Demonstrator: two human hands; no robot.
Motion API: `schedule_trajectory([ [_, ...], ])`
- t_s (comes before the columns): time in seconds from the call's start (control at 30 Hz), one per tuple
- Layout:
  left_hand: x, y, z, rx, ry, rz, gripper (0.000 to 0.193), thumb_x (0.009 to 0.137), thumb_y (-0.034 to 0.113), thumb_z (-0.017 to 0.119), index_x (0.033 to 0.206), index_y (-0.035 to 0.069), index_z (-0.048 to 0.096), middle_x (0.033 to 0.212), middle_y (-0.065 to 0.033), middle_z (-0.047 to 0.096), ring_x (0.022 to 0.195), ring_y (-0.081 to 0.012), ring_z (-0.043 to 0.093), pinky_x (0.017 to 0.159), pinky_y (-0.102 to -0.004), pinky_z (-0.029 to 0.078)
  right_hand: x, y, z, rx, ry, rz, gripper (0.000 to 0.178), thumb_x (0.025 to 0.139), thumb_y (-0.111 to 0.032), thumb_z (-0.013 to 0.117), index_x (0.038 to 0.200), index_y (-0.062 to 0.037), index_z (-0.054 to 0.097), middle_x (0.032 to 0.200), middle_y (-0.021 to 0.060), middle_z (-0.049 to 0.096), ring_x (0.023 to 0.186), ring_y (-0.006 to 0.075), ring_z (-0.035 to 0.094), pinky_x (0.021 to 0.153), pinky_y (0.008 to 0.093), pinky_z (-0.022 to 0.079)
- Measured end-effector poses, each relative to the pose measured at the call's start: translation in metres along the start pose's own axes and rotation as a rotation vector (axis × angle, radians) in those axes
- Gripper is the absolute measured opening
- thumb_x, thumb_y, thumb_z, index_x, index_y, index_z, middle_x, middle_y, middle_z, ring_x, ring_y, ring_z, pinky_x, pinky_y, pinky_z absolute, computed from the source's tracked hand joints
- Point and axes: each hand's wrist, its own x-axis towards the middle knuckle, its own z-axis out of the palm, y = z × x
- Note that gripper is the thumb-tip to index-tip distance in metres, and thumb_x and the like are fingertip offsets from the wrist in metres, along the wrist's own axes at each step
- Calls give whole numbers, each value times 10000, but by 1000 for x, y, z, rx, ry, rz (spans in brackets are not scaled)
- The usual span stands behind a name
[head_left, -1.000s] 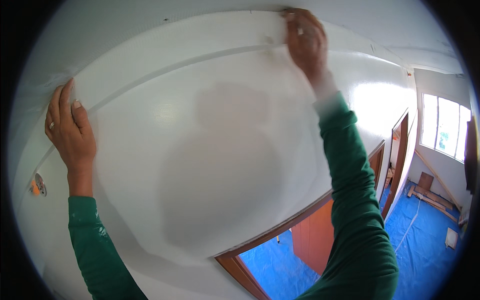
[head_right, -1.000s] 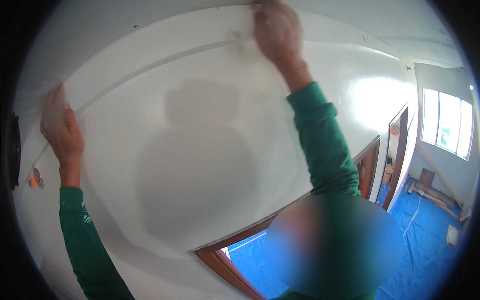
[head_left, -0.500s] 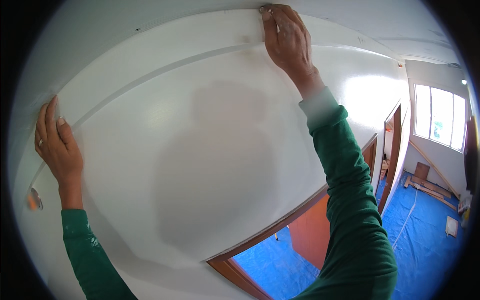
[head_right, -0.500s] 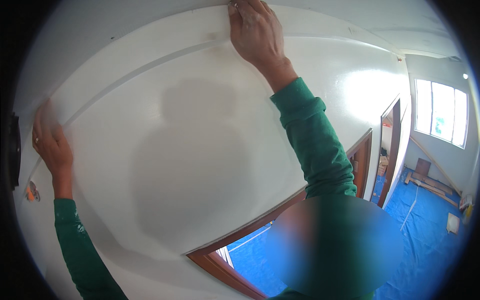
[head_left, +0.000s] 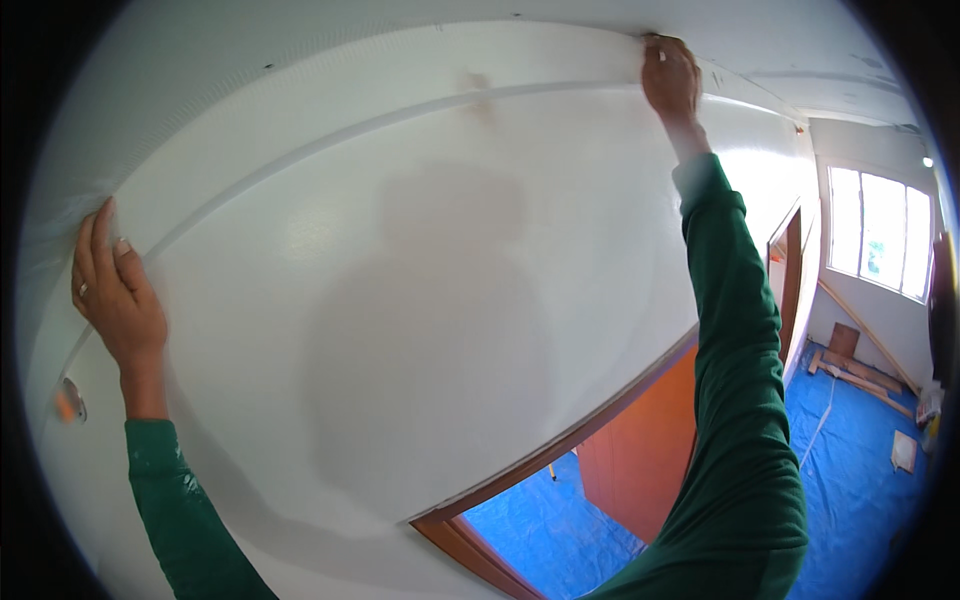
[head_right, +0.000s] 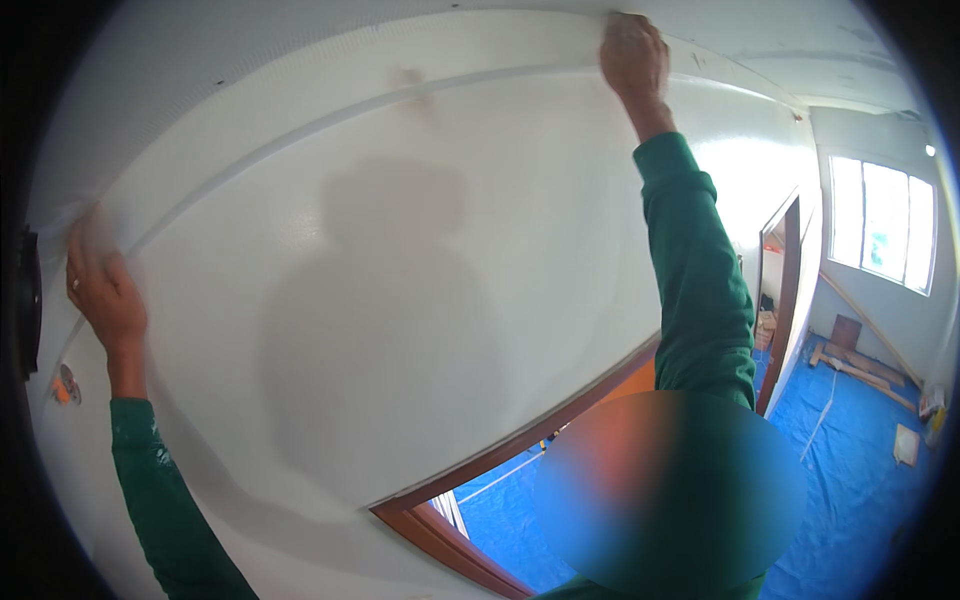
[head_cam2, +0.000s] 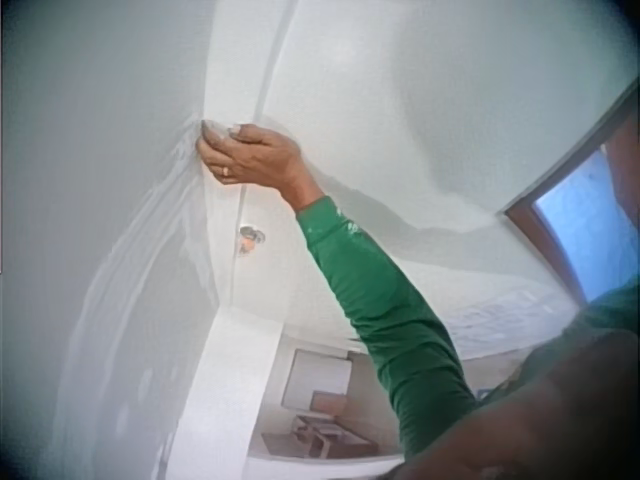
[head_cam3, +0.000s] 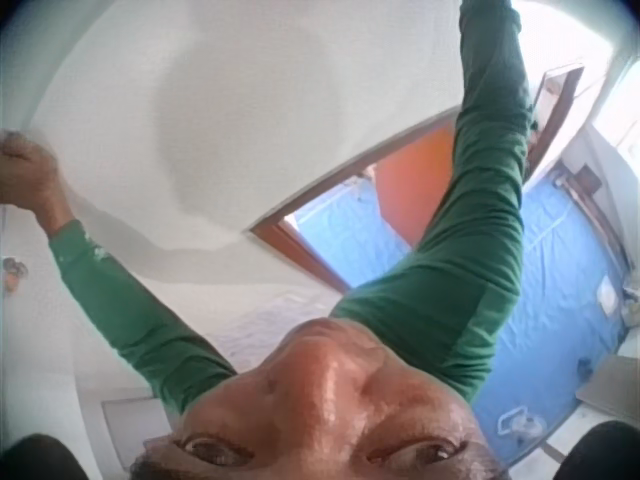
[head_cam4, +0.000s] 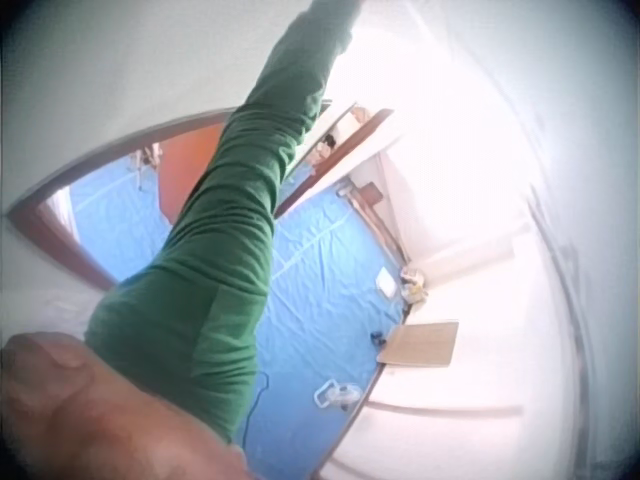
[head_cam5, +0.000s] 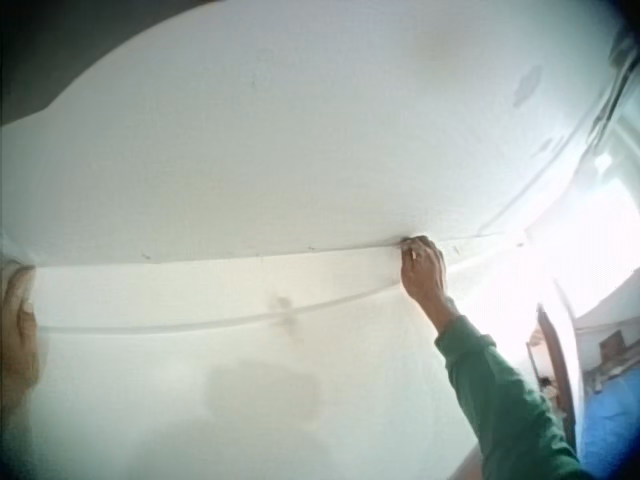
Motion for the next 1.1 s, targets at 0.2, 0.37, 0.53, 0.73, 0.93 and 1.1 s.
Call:
schedule_trajectory([
  [0.2,5,16,-10,0,-77,-123,484,1083,335,378,1524,205,528,1516,-97,510,1444,-285,452,1222,-547,259,-17,-191,-20,312,211,-241,115,935,-104,653,1003,-61,735,1068,115,731,1049,338,679,944,454,517],
  [0.37,10,18,-17,-9,-71,-109,481,1048,290,441,1504,173,542,1510,-92,515,1435,-287,450,1205,-552,260,-31,-340,-48,490,203,-271,170,917,-100,683,1062,-20,723,1125,93,686,1080,304,647,995,438,476],
  [0.53,11,21,-20,-112,-31,-151,449,1046,300,486,1439,110,591,1463,-113,546,1385,-309,481,1182,-530,268,-38,-408,-54,560,188,-318,219,941,-147,686,1117,-21,721,1152,104,670,1121,310,627,1043,459,445],
  [0.73,10,22,-30,-88,-15,-154,400,1016,244,541,1364,71,633,1390,-90,584,1279,-276,529,1151,-503,277,-41,-418,-50,526,161,-288,297,994,-223,652,1193,-10,707,1243,135,655,1210,342,594,1128,523,394],
  [0.93,32,76,-43,-317,37,74,382,920,117,590,1287,29,644,1296,-98,602,1228,-285,568,1109,-524,349,-45,-418,-52,556,159,-257,258,981,-136,641,1182,14,698,1241,131,661,1172,337,603,1090,471,422],
  [1.1,75,115,-25,-455,46,188,424,868,78,617,1282,-15,632,1285,-128,615,1222,-297,582,1081,-439,437,-42,-417,-49,652,169,-237,270,952,-129,633,1181,5,686,1242,105,632,1208,323,587,1141,566,370],
])
